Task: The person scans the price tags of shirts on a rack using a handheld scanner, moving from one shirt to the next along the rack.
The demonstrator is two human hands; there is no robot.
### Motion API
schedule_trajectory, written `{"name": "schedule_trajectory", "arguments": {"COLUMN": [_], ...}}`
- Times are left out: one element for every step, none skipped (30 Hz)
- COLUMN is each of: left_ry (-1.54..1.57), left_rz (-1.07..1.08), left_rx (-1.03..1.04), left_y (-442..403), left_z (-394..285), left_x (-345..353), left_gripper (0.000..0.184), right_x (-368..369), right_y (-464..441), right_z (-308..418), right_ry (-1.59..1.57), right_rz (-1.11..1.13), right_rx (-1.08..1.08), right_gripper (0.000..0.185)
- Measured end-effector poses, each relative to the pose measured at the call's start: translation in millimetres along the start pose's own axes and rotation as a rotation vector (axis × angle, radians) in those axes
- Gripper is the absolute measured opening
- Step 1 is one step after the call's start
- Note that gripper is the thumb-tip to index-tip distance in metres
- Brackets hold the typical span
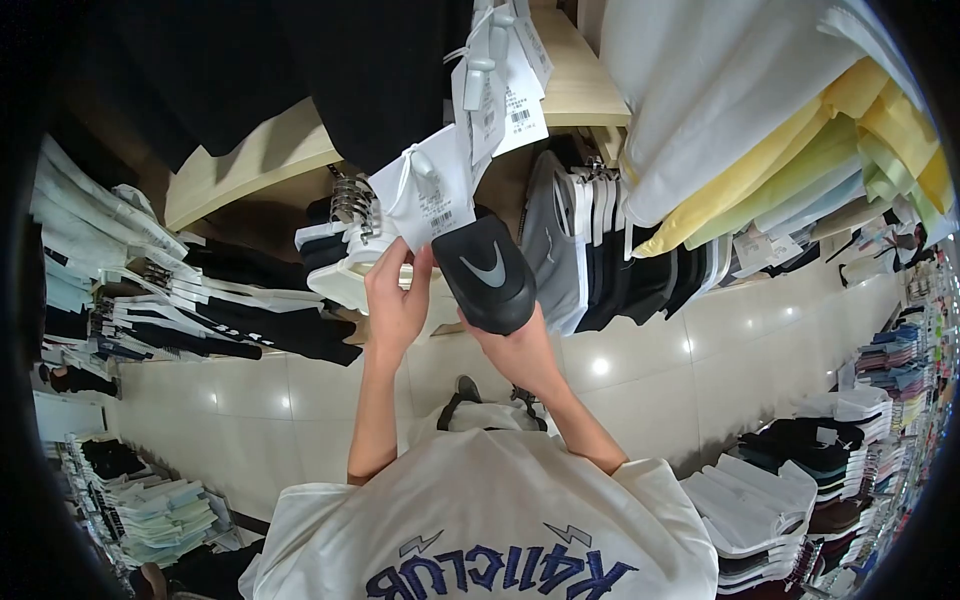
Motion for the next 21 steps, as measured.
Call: {"name": "schedule_trajectory", "arguments": {"left_ry": [0.024,0.021,0.044,0.069,0.067,0.077,0.087,0.087,0.092,0.099,0.100,0.111,0.121,0.122,0.121,0.120,0.121,0.144,0.166,0.165,0.251], "left_rz": [-0.004,-0.002,-0.012,-0.021,-0.019,-0.025,-0.032,-0.031,-0.060,-0.090,-0.089,-0.112,-0.135,-0.133,-0.149,-0.167,-0.166,-0.182,-0.198,-0.201,-0.258], "left_rx": [0.000,0.004,-0.024,-0.051,-0.049,-0.064,-0.079,-0.079,-0.089,-0.098,-0.097,-0.105,-0.113,-0.112,-0.118,-0.124,-0.125,-0.117,-0.109,-0.111,-0.128], "left_y": [0.3,0.6,0.7,0.7,1.0,1.4,1.7,2.0,2.1,2.1,2.0,2.0,1.9,1.8,2.2,2.4,2.1,2.3,2.7,3.8,6.5], "left_z": [-0.3,1.1,5.0,7.2,6.0,5.5,5.4,5.5,6.9,8.6,11.4,15.6,17.9,17.8,17.9,18.3,19.7,22.1,23.9,24.5,25.9], "left_x": [0.5,2.5,4.4,5.5,6.3,6.7,7.1,8.4,9.2,10.2,12.5,13.5,13.4,13.0,11.7,10.8,10.7,9.8,9.3,10.6,10.1], "left_gripper": [0.017,0.017,0.019,0.020,0.020,0.021,0.021,0.021,0.021,0.021,0.021,0.023,0.024,0.024,0.026,0.027,0.027,0.021,0.015,0.015,0.013], "right_x": [-0.5,-0.3,0.5,0.2,-0.8,-1.6,-2.2,-3.0,-4.2,-5.6,-6.9,-8.0,-9.1,-10.3,-11.9,-13.8,-15.5,-17.3,-18.9,-21.2,-24.4], "right_y": [0.2,-0.7,-2.3,-3.4,-3.6,-3.8,-3.8,-3.4,-2.8,-2.5,-2.2,-2.0,-1.8,-1.6,-1.2,-0.7,-0.5,-0.1,0.3,0.9,2.4], "right_z": [-0.2,-0.6,0.9,2.4,2.0,2.3,2.7,2.5,2.1,1.8,2.1,2.8,3.6,4.2,5.1,5.6,5.6,5.0,4.3,3.6,0.1], "right_ry": [-0.007,-0.010,0.012,0.034,0.032,0.038,0.045,0.045,0.046,0.048,0.050,0.056,0.063,0.064,0.069,0.074,0.075,0.080,0.084,0.083,0.054], "right_rz": [0.015,0.012,0.002,-0.009,-0.013,-0.010,-0.006,-0.008,-0.010,-0.012,-0.013,-0.010,-0.008,-0.011,-0.015,-0.017,-0.017,-0.023,-0.027,-0.024,-0.031], "right_rx": [0.000,-0.003,-0.055,-0.105,-0.106,-0.128,-0.150,-0.150,-0.141,-0.133,-0.134,-0.144,-0.154,-0.154,-0.154,-0.153,-0.152,-0.142,-0.130,-0.130,-0.064], "right_gripper": [0.025,0.025,0.016,0.013,0.013,0.014,0.014,0.014,0.014,0.014,0.014,0.015,0.015,0.015,0.015,0.015,0.015,0.014,0.014,0.014,0.014]}}
Point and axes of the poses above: each hand's wrist, its own y-axis away from the middle knuckle, its own x-axis out of the palm, z = x × y, the point moved 4 cm from there along -y, towards the middle knuckle, and after that the axes turned 15 degrees about -x, right-handed, at the moved point
